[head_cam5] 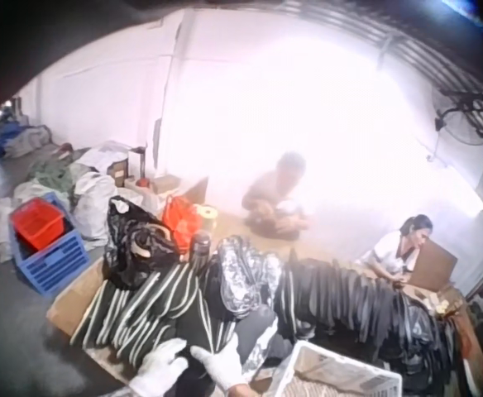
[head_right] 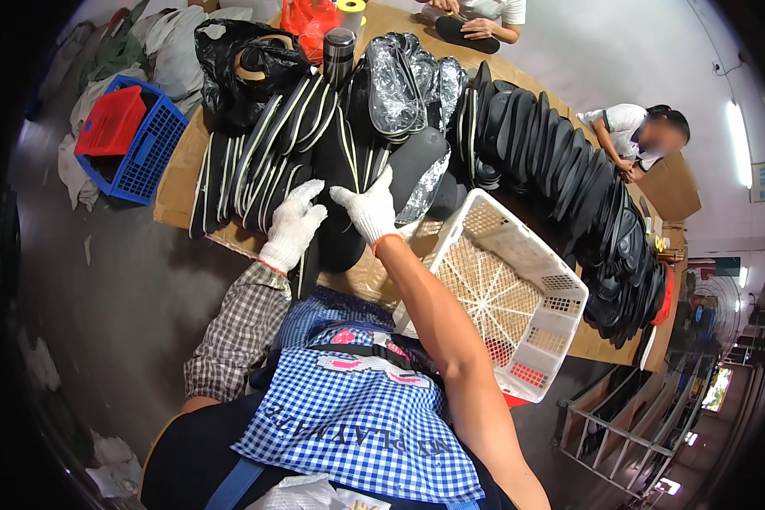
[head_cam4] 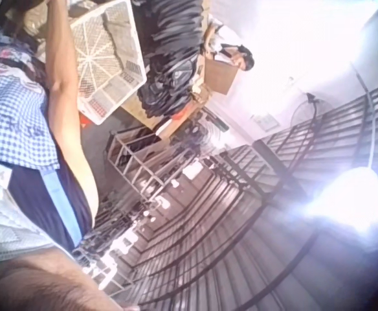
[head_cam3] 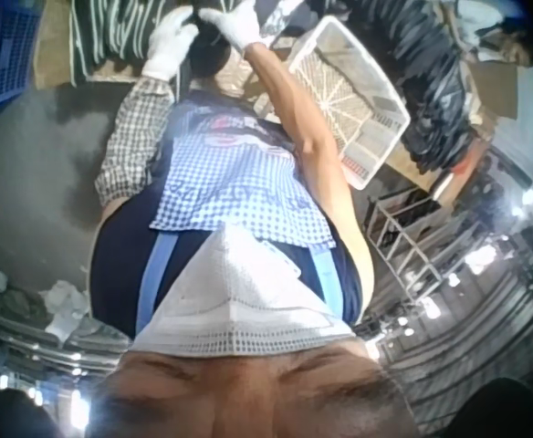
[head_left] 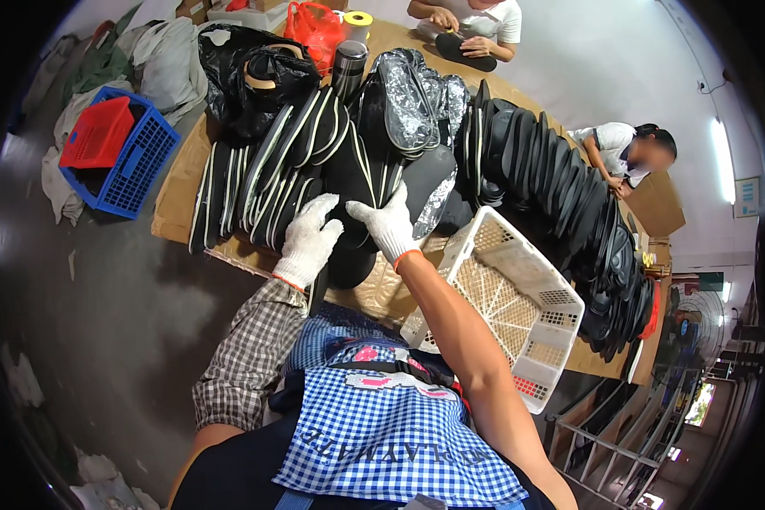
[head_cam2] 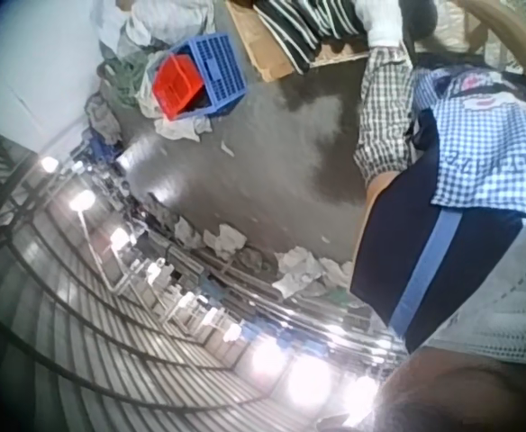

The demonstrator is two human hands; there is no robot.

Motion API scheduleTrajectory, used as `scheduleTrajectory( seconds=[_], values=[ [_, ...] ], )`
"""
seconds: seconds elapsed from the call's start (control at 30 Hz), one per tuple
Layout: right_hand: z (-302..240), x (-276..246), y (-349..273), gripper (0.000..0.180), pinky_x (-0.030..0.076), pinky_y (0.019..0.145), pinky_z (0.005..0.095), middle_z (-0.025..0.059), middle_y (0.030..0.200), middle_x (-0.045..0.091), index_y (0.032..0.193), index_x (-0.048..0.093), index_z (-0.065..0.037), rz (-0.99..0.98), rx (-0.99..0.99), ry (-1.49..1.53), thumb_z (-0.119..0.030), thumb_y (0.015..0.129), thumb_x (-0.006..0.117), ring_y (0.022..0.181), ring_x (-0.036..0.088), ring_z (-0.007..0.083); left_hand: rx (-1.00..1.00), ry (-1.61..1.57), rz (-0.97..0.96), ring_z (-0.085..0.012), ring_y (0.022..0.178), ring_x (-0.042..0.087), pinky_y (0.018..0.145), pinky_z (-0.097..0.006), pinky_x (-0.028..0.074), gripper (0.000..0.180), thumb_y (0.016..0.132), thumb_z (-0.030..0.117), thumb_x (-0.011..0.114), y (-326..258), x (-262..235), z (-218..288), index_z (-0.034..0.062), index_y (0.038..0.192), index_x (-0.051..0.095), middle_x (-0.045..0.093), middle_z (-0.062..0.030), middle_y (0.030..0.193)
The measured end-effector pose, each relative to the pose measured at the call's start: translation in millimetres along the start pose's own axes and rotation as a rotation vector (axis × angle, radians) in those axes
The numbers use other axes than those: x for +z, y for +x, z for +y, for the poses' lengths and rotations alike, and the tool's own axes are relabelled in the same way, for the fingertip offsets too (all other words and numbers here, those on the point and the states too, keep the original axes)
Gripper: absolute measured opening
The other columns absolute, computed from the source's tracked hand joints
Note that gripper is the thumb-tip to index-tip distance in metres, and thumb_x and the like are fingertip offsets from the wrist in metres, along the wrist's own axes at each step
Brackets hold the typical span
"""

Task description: The person picks up black slipper soles from a table and places them into a white plastic crate. They repeatedly pick up pairs of soles, some wrapped in plastic, and stack them vertically inside the crate.

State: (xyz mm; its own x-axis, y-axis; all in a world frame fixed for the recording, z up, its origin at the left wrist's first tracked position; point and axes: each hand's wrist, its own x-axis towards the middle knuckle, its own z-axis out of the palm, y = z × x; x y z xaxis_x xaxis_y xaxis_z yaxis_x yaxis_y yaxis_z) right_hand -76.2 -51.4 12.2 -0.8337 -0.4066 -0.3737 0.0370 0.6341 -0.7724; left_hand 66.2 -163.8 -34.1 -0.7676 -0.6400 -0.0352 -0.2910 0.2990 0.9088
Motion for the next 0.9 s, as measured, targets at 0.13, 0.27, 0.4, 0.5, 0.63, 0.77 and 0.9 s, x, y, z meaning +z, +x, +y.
scheduleTrajectory(
  seconds=[0.13,0.27,0.4,0.5,0.63,0.77,0.9],
  values=[
    [23,-4,16,0.123,0.048,0.118,0.041,0.0326,0.149,0.061,0.167,0.024,0.009,-0.016,-0.095,0.199,-0.031,0.075,0.096,0.137,0.063,0.0398,-0.117,-0.18,0.014,-0.0267,0.131,0.066,0.112,-0.037,0.053,0.051,0.094,0.009,0.072,-11,0,6,0.0038,0.145,0.067,0.068,-0.0141,0.147],
    [-4,-33,-5,0.079,0.056,0.106,0.0369,0.0174,0.134,0.071,0.15,0.051,0.006,-0.217,-0.065,0.539,-0.009,0.082,0.088,0.118,0.072,0.0256,-0.09,-0.35,0.096,-0.0222,0.125,0.068,0.106,-0.035,0.054,0.049,0.099,0.013,0.072,-15,2,-21,0.0007,0.146,0.065,0.068,-0.0153,0.146],
    [7,-61,-16,0.057,0.059,0.101,0.0372,0.0134,0.129,0.073,0.141,0.06,0.005,-0.383,0.042,0.804,-0.005,0.09,0.083,0.113,0.072,0.0224,-0.13,-0.365,0.084,-0.0253,0.132,0.065,0.112,-0.037,0.052,0.053,0.104,0.02,0.072,-14,5,7,-0.0034,0.15,0.06,0.065,-0.0188,0.149],
    [15,-67,-34,0.06,0.056,0.106,0.0379,0.0149,0.131,0.073,0.144,0.059,0.006,-0.399,0.043,0.77,-0.008,0.091,0.083,0.116,0.071,0.0241,-0.094,-0.4,0.141,-0.0257,0.139,0.06,0.117,-0.038,0.048,0.062,0.105,0.026,0.073,-9,11,14,-0.005,0.154,0.053,0.061,-0.0189,0.154],
    [17,-79,-71,0.073,0.054,0.11,0.0378,0.0165,0.135,0.071,0.151,0.053,0.006,-0.371,-0.029,0.643,-0.009,0.088,0.087,0.122,0.069,0.0247,-0.279,-0.77,-0.016,-0.0243,0.145,0.053,0.12,-0.037,0.046,0.081,0.107,0.034,0.072,-7,12,38,-0.0061,0.166,0.034,0.052,-0.0186,0.16],
    [16,-95,-99,0.108,0.052,0.113,0.0411,0.0269,0.143,0.066,0.165,0.029,0.005,-0.189,-0.272,0.158,-0.023,0.082,0.092,0.129,0.068,0.0351,-0.344,-1.086,-0.234,-0.0256,0.141,0.058,0.121,-0.044,0.049,0.056,0.114,0.021,0.058,-19,22,65,0.0045,0.164,0.04,0.059,-0.0128,0.152],
    [-9,-108,-127,0.126,0.048,0.119,0.0425,0.0372,0.151,0.056,0.169,0.008,0.01,-0.175,-0.299,-0.169,-0.037,0.084,0.088,0.139,0.061,0.0451,-0.315,-1.355,-0.349,-0.031,0.139,0.063,0.12,-0.048,0.052,0.055,0.114,0.027,0.06,-26,37,85,0.0056,0.162,0.045,0.06,-0.0166,0.155]
  ],
)
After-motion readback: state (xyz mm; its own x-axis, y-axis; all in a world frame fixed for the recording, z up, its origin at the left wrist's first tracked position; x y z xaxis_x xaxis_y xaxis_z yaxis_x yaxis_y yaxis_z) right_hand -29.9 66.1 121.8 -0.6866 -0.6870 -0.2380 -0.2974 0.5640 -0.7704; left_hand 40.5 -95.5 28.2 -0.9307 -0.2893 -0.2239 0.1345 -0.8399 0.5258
